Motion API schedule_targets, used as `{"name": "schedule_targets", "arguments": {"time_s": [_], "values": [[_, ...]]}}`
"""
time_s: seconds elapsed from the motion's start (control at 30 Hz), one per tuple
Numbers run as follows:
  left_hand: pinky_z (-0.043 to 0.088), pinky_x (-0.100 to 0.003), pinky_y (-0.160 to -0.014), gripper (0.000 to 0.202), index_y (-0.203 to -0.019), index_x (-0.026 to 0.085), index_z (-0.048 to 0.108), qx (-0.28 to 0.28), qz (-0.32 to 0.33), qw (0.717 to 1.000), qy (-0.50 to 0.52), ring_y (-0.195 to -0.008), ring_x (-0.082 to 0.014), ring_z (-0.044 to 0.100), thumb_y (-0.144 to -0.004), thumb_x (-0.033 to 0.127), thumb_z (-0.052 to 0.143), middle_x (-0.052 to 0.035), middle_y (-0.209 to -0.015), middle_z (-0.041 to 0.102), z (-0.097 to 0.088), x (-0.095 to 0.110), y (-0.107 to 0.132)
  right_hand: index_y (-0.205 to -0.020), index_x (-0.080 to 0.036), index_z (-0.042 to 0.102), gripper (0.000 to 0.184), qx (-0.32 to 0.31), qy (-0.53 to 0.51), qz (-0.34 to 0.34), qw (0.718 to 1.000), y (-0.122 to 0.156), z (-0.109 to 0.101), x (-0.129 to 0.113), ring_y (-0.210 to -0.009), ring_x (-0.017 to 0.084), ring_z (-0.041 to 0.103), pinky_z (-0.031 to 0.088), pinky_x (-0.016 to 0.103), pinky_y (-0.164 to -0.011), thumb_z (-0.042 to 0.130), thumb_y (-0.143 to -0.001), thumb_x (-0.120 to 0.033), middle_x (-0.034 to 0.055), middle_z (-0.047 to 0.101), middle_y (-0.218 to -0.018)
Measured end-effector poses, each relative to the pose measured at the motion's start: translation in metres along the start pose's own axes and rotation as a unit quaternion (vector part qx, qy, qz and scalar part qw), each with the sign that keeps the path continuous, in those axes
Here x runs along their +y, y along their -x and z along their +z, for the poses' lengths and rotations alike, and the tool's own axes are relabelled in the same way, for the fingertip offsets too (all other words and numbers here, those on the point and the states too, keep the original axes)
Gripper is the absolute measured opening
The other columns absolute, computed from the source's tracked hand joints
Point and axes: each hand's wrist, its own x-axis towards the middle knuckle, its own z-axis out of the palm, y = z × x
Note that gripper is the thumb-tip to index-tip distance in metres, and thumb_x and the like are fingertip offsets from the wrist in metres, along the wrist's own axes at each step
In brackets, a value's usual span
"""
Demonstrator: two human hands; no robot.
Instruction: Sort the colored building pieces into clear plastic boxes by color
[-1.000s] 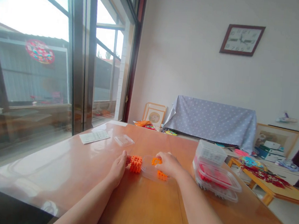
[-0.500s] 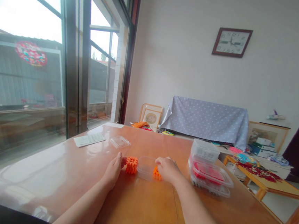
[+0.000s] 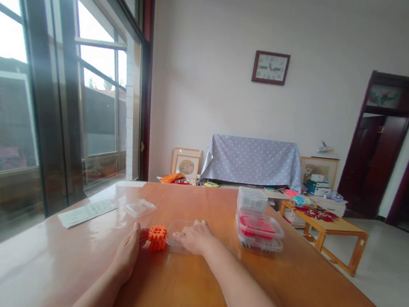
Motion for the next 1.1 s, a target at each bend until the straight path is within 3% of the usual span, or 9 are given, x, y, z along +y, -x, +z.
{"name": "schedule_targets", "arguments": {"time_s": [0.13,0.23,0.3,0.37,0.47,0.57,0.73,0.93,1.1], "values": [[0.052,-0.044,-0.094,0.076,-0.099,0.010,0.069,0.002,-0.010,1.000,0.004,-0.102,-0.0299,0.068,-0.080,0.079,0.043,-0.0154,-0.106,0.073,0.001,0.002,0.000,-0.087,-0.027,0.072,0.054,0.055,-0.056,0.017,0.997,0.006,-0.005,0.007,-0.100,0.026,0.061,0.039,0.038,-0.091,0.034,-0.095,-0.065,0.0067,0.073,-0.089],[0.052,-0.044,-0.094,0.075,-0.098,0.011,0.069,-0.006,0.003,1.000,-0.003,-0.099,-0.0296,0.068,-0.081,0.079,0.042,-0.0139,-0.103,0.073,0.000,0.001,-0.001,-0.093,-0.026,0.069,0.055,0.163,-0.120,0.057,0.978,0.013,-0.006,0.019,-0.094,0.020,0.061,0.040,0.029,-0.085,0.027,-0.099,-0.059,0.0037,0.072,-0.089],[0.052,-0.044,-0.093,0.074,-0.098,0.012,0.069,-0.009,0.012,1.000,-0.007,-0.098,-0.0293,0.068,-0.081,0.078,0.041,-0.0132,-0.103,0.073,0.000,-0.001,-0.002,-0.097,-0.024,0.068,0.056,0.257,-0.168,0.114,0.945,0.017,-0.002,0.032,-0.096,0.020,0.061,0.042,0.028,-0.085,0.023,-0.100,-0.057,0.0051,0.073,-0.094],[0.052,-0.044,-0.092,0.073,-0.098,0.012,0.069,-0.008,0.016,1.000,-0.007,-0.097,-0.0292,0.068,-0.082,0.078,0.042,-0.0129,-0.103,0.073,-0.001,-0.003,-0.003,-0.104,-0.023,0.066,0.057,0.339,-0.222,0.190,0.894,0.021,0.007,0.049,-0.101,0.023,0.062,0.044,0.030,-0.086,0.023,-0.098,-0.059,0.0084,0.072,-0.102],[0.052,-0.043,-0.093,0.073,-0.098,0.013,0.069,-0.005,0.013,1.000,-0.002,-0.097,-0.0288,0.068,-0.081,0.078,0.043,-0.0124,-0.101,0.074,-0.001,-0.005,-0.003,-0.103,-0.021,0.064,0.060,0.375,-0.309,0.263,0.833,0.028,0.022,0.074,-0.098,0.024,0.065,0.047,0.031,-0.083,0.024,-0.095,-0.064,0.0110,0.072,-0.103],[0.051,-0.045,-0.093,0.074,-0.098,0.012,0.069,-0.001,0.004,1.000,0.005,-0.096,-0.0289,0.068,-0.080,0.079,0.044,-0.0124,-0.097,0.074,-0.001,-0.004,-0.002,-0.089,-0.022,0.063,0.058,0.382,-0.326,0.288,0.815,0.031,0.036,0.092,-0.089,0.025,0.066,0.047,0.031,-0.077,0.029,-0.092,-0.069,0.0092,0.073,-0.093],[0.051,-0.045,-0.093,0.076,-0.097,0.011,0.070,0.009,0.009,1.000,-0.001,-0.095,-0.0286,0.069,-0.079,0.080,0.043,-0.0127,-0.095,0.074,0.000,0.000,0.002,-0.068,-0.023,0.057,0.057,0.306,-0.359,0.260,0.843,0.026,0.049,0.097,-0.063,0.020,0.059,0.041,0.028,-0.059,0.033,-0.088,-0.070,0.0020,0.066,-0.065],[0.053,-0.044,-0.088,0.078,-0.096,0.012,0.071,0.011,0.027,0.999,-0.015,-0.090,-0.0286,0.069,-0.077,0.082,0.043,-0.0119,-0.093,0.074,0.001,0.002,0.007,-0.087,-0.020,0.068,0.043,0.199,-0.445,0.165,0.857,0.018,0.052,0.088,-0.082,0.021,0.066,0.048,0.028,-0.071,0.049,-0.084,-0.058,0.0029,0.073,-0.085],[0.052,-0.045,-0.088,0.077,-0.097,0.011,0.070,0.009,0.023,1.000,-0.009,-0.092,-0.0292,0.068,-0.078,0.081,0.043,-0.0135,-0.093,0.073,0.002,0.005,0.009,-0.096,-0.018,0.070,0.034,0.175,-0.474,0.155,0.849,0.015,0.055,0.090,-0.093,0.022,0.068,0.050,0.030,-0.082,0.057,-0.077,-0.044,0.0049,0.075,-0.096]]}}
